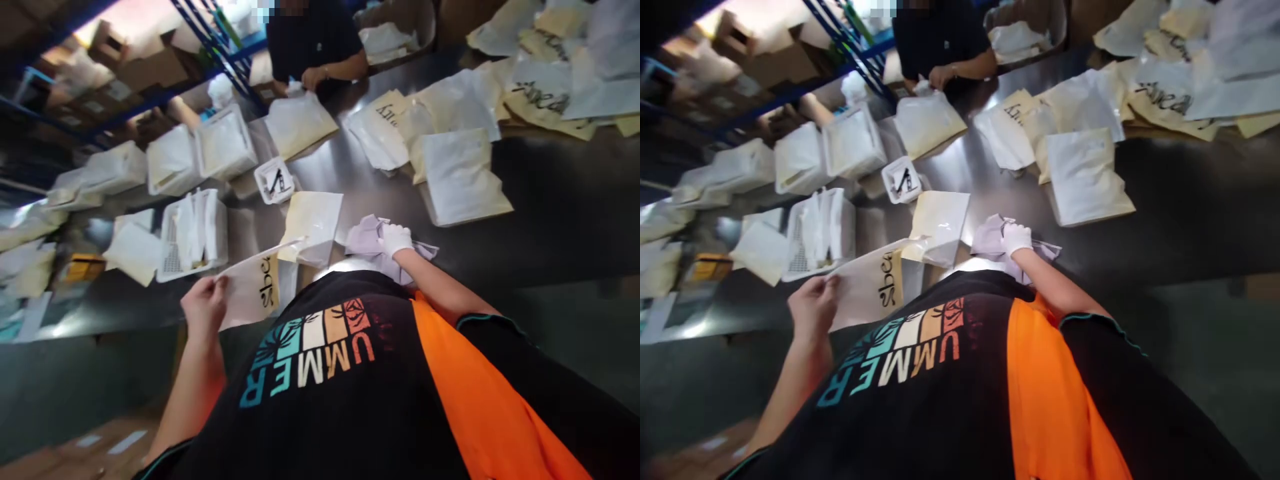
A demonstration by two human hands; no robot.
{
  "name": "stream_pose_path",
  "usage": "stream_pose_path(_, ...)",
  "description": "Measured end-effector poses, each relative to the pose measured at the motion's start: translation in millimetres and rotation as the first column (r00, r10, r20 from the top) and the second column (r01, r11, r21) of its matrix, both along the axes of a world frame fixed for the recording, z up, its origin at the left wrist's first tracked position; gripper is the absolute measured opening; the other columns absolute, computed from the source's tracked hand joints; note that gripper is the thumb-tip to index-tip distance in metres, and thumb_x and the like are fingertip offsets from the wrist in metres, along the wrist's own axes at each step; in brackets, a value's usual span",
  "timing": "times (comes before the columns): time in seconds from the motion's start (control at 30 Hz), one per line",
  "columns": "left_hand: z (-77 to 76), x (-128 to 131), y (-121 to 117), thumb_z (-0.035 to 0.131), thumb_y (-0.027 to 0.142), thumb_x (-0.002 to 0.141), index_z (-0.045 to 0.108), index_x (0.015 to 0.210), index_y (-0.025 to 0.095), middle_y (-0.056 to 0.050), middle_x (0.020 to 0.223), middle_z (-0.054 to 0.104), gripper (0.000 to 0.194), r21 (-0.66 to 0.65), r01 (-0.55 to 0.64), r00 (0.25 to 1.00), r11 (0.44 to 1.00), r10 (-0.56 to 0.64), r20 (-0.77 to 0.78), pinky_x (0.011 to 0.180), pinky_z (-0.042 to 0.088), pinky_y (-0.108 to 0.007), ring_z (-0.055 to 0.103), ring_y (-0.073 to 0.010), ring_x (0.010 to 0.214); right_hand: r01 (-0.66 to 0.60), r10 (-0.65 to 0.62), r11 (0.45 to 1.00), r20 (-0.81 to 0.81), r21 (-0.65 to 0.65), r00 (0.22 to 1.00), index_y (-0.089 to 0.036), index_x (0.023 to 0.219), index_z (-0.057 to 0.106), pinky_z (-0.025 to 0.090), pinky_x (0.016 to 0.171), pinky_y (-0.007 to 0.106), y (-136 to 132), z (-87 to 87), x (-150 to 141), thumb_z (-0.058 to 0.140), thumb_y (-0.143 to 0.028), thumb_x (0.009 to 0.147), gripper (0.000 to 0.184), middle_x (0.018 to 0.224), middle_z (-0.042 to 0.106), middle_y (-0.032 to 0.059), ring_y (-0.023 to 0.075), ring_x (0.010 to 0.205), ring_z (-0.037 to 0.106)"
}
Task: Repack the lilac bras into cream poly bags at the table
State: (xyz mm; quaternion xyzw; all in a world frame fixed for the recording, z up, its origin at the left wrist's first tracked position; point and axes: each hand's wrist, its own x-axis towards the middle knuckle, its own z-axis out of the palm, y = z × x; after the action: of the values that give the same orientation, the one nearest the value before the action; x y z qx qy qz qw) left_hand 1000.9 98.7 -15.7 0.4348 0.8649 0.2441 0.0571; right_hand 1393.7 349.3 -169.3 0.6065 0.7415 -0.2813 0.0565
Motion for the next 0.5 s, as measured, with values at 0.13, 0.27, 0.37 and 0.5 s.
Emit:
stream_pose_path(0.13, 7.6, 24.3, 20.1, 0.064, 0.035, 0.088, 0.067, 0.074, 0.019, -0.003, 0.067, 0.064, 0.022, 0.027, 0.103, 0.995, 0.994, -0.102, -0.015, 0.066, 0.042, -0.028, 0.055, -0.0183, 0.067, -0.244, 0.392, 0.855, -0.262, 0.458, 0.882, -0.011, 0.143, 0.066, 0.045, 0.117, 0.051, -23.7, 38.6, -35.4, 0.078, -0.048, 0.088, 0.067, 0.144, 0.067, 0.0255, 0.0396, 0.136, 0.061)
stream_pose_path(0.27, 12.6, 39.3, 30.4, 0.064, 0.037, 0.093, 0.069, 0.074, 0.019, -0.003, 0.068, 0.063, 0.027, 0.015, 0.290, 0.957, 0.957, -0.290, -0.004, 0.062, 0.040, -0.028, 0.053, -0.0166, 0.064, -0.259, 0.644, 0.692, -0.414, 0.674, 0.643, -0.015, 0.137, 0.073, 0.048, 0.114, 0.052, -45.0, 71.6, -72.5, 0.070, -0.043, 0.094, 0.051, 0.135, 0.074, 0.0188, 0.0357, 0.128, 0.066)
stream_pose_path(0.37, 14.8, 40.9, 29.6, 0.065, 0.040, 0.095, 0.073, 0.080, 0.019, -0.003, 0.072, 0.066, 0.027, -0.003, 0.374, 0.928, 0.928, -0.374, 0.002, 0.063, 0.040, -0.028, 0.055, -0.0158, 0.064, -0.300, 0.646, 0.710, -0.420, 0.637, 0.637, -0.019, 0.108, 0.081, 0.054, 0.100, 0.043, -39.7, 84.6, -75.9, 0.057, -0.032, 0.103, 0.028, 0.105, 0.081, 0.0123, 0.0277, 0.103, 0.072)
stream_pose_path(0.5, 13.4, 30.4, 19.7, 0.071, 0.038, 0.092, 0.074, 0.084, 0.018, -0.003, 0.076, 0.070, 0.022, -0.041, 0.405, 0.913, 0.913, -0.402, 0.071, 0.064, 0.041, -0.027, 0.058, -0.0161, 0.068, -0.154, 0.513, 0.791, -0.505, 0.592, 0.695, -0.023, 0.102, 0.080, 0.059, 0.089, 0.044, -14.7, 82.7, -41.9, 0.054, -0.038, 0.107, 0.030, 0.099, 0.081, 0.0101, 0.0273, 0.093, 0.073)
